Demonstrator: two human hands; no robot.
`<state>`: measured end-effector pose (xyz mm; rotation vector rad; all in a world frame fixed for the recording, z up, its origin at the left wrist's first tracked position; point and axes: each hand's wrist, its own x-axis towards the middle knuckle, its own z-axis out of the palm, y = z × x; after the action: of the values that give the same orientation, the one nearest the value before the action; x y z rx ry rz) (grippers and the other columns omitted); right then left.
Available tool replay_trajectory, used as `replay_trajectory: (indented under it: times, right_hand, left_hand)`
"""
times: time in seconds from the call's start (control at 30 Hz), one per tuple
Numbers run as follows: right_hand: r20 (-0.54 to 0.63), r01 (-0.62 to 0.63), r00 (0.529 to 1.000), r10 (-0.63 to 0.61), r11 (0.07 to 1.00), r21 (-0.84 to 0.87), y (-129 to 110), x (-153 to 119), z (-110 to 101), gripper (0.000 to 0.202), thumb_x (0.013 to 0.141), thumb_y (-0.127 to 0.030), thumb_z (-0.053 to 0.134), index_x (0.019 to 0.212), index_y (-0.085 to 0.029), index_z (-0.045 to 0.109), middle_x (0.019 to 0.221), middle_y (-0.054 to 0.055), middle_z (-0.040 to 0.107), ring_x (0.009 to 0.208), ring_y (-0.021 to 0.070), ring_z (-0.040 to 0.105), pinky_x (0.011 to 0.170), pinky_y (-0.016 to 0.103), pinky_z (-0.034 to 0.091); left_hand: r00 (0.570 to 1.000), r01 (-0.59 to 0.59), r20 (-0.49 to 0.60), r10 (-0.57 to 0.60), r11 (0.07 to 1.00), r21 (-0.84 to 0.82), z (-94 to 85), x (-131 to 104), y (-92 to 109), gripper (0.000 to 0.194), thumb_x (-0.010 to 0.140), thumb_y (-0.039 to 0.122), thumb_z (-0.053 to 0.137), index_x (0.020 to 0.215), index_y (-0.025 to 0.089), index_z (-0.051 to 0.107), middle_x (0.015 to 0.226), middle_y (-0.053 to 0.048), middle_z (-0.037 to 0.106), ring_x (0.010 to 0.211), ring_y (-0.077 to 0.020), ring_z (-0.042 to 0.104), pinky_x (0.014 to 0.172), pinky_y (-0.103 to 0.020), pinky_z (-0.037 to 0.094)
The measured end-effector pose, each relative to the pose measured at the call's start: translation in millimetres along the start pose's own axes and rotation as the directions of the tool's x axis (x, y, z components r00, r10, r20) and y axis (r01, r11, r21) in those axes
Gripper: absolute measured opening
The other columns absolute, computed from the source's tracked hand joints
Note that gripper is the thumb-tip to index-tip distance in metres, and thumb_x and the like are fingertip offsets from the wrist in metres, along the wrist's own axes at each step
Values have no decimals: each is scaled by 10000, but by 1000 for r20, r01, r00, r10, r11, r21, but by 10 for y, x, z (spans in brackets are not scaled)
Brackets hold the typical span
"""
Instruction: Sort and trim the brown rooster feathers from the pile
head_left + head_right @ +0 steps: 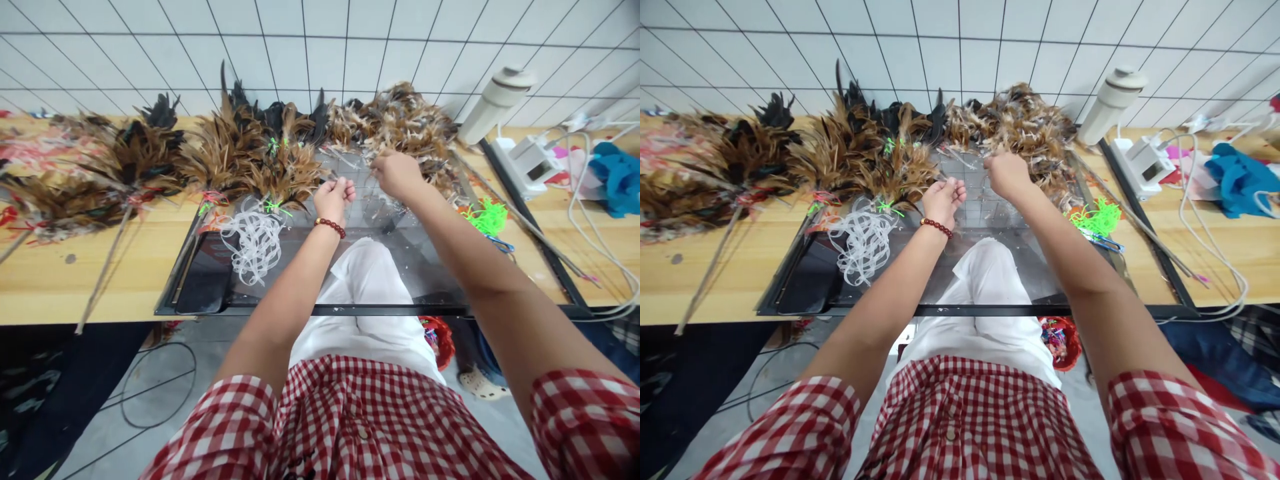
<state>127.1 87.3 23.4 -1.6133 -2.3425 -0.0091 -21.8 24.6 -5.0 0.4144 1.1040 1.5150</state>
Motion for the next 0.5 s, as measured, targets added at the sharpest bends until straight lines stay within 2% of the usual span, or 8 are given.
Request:
replay_trajectory:
  times: [0.07, 0.13, 0.2, 0.27, 0.33, 0.4, 0.43, 0.5]
  right_hand:
    - [118, 59, 992, -38, 982, -178, -84, 133, 15, 368, 889, -45, 525, 1131, -111, 794, 1285, 241, 721, 1253, 419, 649, 1023, 535, 486]
    - [185, 96, 982, -48, 961, -258, -158, 235, 54, 388, 901, -16, 493, 1149, -55, 790, 1291, 284, 707, 1299, 435, 630, 1056, 539, 474]
    - [200, 103, 979, -48, 956, -276, -177, 302, 97, 387, 907, -5, 482, 1144, -39, 785, 1287, 290, 707, 1296, 432, 639, 1064, 536, 477]
    - [155, 83, 987, -46, 967, -240, -132, 339, 117, 365, 902, -17, 501, 1139, -58, 775, 1300, 272, 708, 1260, 423, 661, 1036, 530, 498]
    - [34, -4, 999, 8, 994, -110, -37, 340, 97, 310, 908, -53, 528, 1101, -100, 766, 1296, 229, 718, 1209, 385, 686, 1004, 505, 524]
    - [-88, -89, 991, 104, 984, 157, 84, 298, 47, 223, 920, -98, 556, 1034, -144, 743, 1195, 164, 755, 1109, 308, 715, 967, 456, 548]
    - [-113, -104, 983, 145, 945, 310, 148, 261, 17, 183, 933, -123, 561, 1004, -161, 725, 1112, 132, 769, 1029, 269, 724, 938, 434, 560]
    - [-88, -85, 984, 156, 838, 540, 270, 167, -37, 131, 963, -191, 566, 951, -185, 696, 944, 88, 768, 859, 219, 712, 862, 416, 580]
  left_hand:
    - [1000, 3, 6, -3, 1000, -1, 9, -17, 1, 265, 922, 185, 742, 727, 172, 563, 686, 26, 696, 597, -45, 626, 701, -192, 531]
    - [1000, 11, 11, -11, 1000, 4, 20, -42, 1, 270, 925, 156, 727, 717, 169, 555, 654, 37, 678, 566, -40, 603, 670, -187, 511]
    - [1000, 18, 11, -18, 1000, -2, 24, -56, 2, 280, 927, 139, 715, 706, 167, 544, 642, 40, 672, 551, -38, 591, 652, -187, 496]
    - [1000, 17, 10, -17, 1000, -16, 21, -55, 4, 284, 942, 127, 689, 703, 164, 540, 639, 37, 669, 546, -37, 588, 643, -188, 488]
    - [1000, 13, 15, -12, 1000, -23, 11, -43, 2, 282, 950, 118, 673, 705, 162, 541, 642, 35, 668, 547, -37, 590, 644, -190, 491]
    - [1000, 9, 27, -8, 1000, -15, 0, -28, -5, 273, 946, 121, 680, 711, 162, 547, 649, 33, 673, 561, -42, 601, 667, -194, 508]
    - [999, 7, 34, -7, 1000, -8, -5, -22, -10, 269, 943, 126, 685, 713, 164, 550, 654, 32, 677, 571, -44, 608, 685, -196, 519]
    - [999, 3, 43, -3, 1000, 4, -9, -11, -22, 269, 942, 138, 692, 713, 168, 554, 666, 30, 682, 591, -48, 621, 713, -201, 532]
